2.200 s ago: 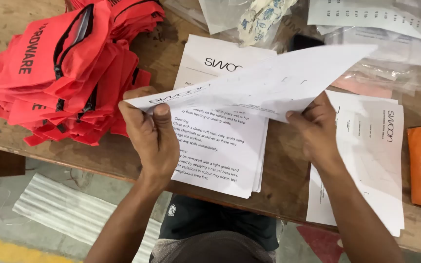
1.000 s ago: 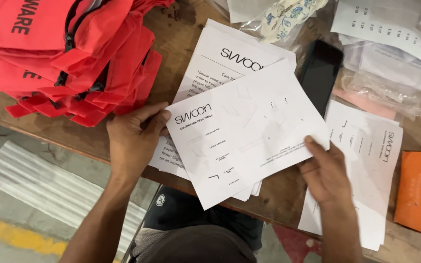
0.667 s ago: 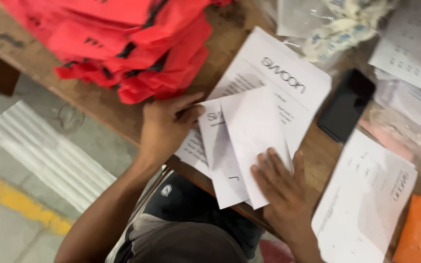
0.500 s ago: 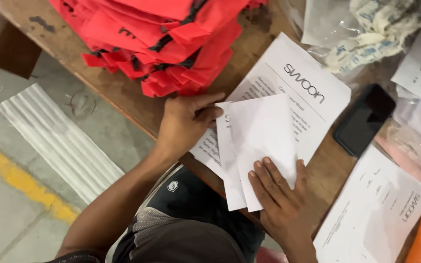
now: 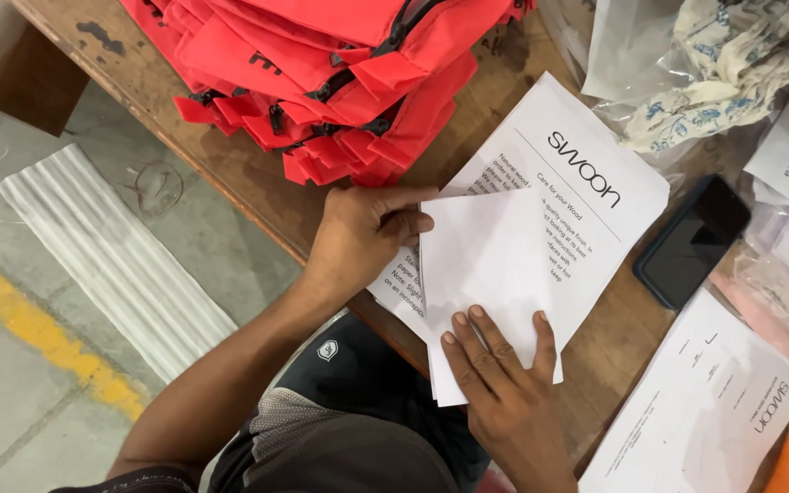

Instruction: The person picks up a small white paper, folds it, and places it inside a red zippered bag, repeating this process for several bags.

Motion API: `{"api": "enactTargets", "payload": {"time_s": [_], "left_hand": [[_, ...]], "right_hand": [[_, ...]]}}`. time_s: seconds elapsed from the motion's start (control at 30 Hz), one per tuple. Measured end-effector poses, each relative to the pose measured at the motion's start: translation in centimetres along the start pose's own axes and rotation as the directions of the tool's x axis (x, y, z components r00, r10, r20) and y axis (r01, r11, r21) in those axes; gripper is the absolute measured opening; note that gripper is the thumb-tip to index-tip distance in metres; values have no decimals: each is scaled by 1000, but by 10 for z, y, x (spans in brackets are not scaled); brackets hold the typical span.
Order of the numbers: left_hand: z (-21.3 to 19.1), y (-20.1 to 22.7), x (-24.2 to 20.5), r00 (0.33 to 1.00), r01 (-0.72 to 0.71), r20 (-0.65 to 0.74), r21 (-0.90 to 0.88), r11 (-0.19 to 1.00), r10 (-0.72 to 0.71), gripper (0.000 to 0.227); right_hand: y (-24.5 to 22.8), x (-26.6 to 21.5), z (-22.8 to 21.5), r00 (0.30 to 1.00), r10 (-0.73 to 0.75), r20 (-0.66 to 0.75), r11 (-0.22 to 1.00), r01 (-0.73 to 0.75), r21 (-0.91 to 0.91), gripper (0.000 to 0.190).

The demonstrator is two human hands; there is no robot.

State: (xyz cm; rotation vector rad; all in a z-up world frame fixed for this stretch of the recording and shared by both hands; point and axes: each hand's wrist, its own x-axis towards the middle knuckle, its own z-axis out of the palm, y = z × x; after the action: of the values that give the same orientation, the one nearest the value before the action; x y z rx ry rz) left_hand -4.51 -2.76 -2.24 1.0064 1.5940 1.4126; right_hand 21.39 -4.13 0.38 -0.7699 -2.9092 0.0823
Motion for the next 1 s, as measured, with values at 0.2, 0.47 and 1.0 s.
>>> {"api": "enactTargets", "payload": {"time_s": [0.2, 0.47, 1.0], "left_hand": [[1, -3, -1, 1000, -8, -8, -11, 1000, 8, 31], [0, 1, -3, 998, -57, -18, 70, 996, 58, 35], [0, 12, -4, 992, -84, -79, 182, 980, 100, 19]], "right_hand": [[-2, 2, -1, 1000, 15, 27, 1000, -15, 10, 50], [-6, 7, -6, 999, 0, 46, 1000, 0, 9, 55], [22, 10, -44, 996, -67, 60, 937, 42, 346, 79]]}}
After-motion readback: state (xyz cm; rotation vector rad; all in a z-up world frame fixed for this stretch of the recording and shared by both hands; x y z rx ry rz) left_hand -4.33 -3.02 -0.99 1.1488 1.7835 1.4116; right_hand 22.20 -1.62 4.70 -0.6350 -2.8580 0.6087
